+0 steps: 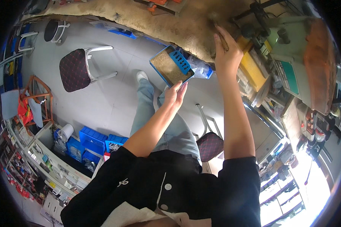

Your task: The person retrieves a key and a key blank, then uses a key-cutting machine to duplicate the key. They align the key blank in the machine's vise, adjust the cutting wheel, and operate the machine to cut the key profile.

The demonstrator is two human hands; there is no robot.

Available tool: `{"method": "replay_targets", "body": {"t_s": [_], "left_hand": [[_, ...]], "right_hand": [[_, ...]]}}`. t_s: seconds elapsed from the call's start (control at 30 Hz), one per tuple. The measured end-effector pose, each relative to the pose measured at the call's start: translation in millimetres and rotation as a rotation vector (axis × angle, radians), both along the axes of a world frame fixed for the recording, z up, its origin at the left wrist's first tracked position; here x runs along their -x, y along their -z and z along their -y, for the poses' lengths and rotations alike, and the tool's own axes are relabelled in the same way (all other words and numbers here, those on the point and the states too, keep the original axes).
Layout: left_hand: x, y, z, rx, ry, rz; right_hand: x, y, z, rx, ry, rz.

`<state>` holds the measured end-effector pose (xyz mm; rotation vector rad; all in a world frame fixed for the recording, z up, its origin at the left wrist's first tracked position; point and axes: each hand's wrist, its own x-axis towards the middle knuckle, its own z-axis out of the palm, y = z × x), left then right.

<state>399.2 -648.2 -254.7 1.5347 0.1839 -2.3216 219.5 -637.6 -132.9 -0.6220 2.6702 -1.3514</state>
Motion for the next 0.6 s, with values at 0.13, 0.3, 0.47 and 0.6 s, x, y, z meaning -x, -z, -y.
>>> {"method": "replay_targets", "body": {"t_s": [0.13, 0.3, 0.47, 0.6], "left_hand": [[-28.0, -28.2, 18.2, 0.08, 0.094, -0.042], [-70.8, -106.1, 66.7, 0.386, 0.471, 0.026], [-51.0, -160.9, 130.4, 0.575, 0.785, 0.006], [-34.4, -173.3, 161.7, 0.555, 0.911, -0.053]], "right_hand": [[-3.1, -1.7, -1.8, 0.028, -0.062, -0.188], [11.1, -3.3, 8.9, -0.051, -0.197, -0.472], [47.5, 3.4, 31.0, -0.176, -0.17, -0.342], [56.4, 4.7, 36.3, -0.219, -0.157, -0.272]]}}
